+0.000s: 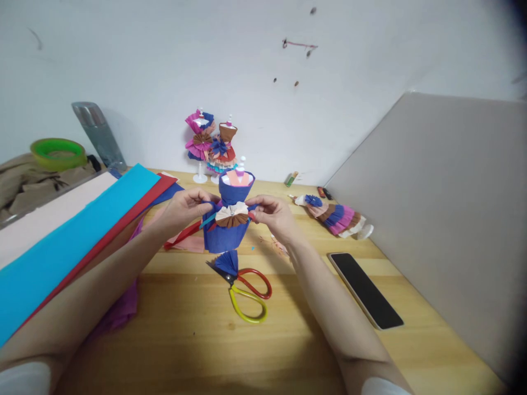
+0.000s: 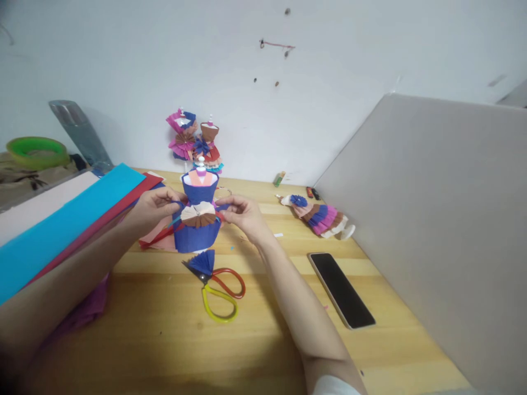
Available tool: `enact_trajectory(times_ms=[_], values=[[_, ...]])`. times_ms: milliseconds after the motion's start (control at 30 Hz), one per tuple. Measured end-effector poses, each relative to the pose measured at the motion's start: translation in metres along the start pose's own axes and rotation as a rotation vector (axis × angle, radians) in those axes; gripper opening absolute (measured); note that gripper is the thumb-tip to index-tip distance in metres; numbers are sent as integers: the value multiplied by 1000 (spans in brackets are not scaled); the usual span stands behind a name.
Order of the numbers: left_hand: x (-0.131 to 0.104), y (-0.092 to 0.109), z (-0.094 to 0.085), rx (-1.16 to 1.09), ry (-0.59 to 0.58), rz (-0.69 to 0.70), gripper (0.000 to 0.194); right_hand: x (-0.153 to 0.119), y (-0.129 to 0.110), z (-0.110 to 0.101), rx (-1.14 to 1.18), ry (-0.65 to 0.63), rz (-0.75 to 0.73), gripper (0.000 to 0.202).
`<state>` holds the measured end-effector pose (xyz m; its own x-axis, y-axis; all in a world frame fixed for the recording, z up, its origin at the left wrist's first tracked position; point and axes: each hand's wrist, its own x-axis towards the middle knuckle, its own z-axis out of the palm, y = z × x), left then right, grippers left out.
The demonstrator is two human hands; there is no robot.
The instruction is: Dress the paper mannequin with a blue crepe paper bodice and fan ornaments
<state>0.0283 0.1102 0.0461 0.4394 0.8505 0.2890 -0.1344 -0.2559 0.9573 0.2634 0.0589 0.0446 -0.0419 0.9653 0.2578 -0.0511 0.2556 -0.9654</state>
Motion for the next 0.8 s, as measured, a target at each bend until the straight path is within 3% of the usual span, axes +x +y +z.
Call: enact_trajectory(times_ms=[200,433,800], values=[[1,-1,1,100,56,34,16,1,-6,1,-27,0,-112,20],[0,-1,5,122,99,68,13,0,-2,5,1,10,-49,25],[-3,2,7,241,55,204,5,1,-6,11,-23,42,-110,33]])
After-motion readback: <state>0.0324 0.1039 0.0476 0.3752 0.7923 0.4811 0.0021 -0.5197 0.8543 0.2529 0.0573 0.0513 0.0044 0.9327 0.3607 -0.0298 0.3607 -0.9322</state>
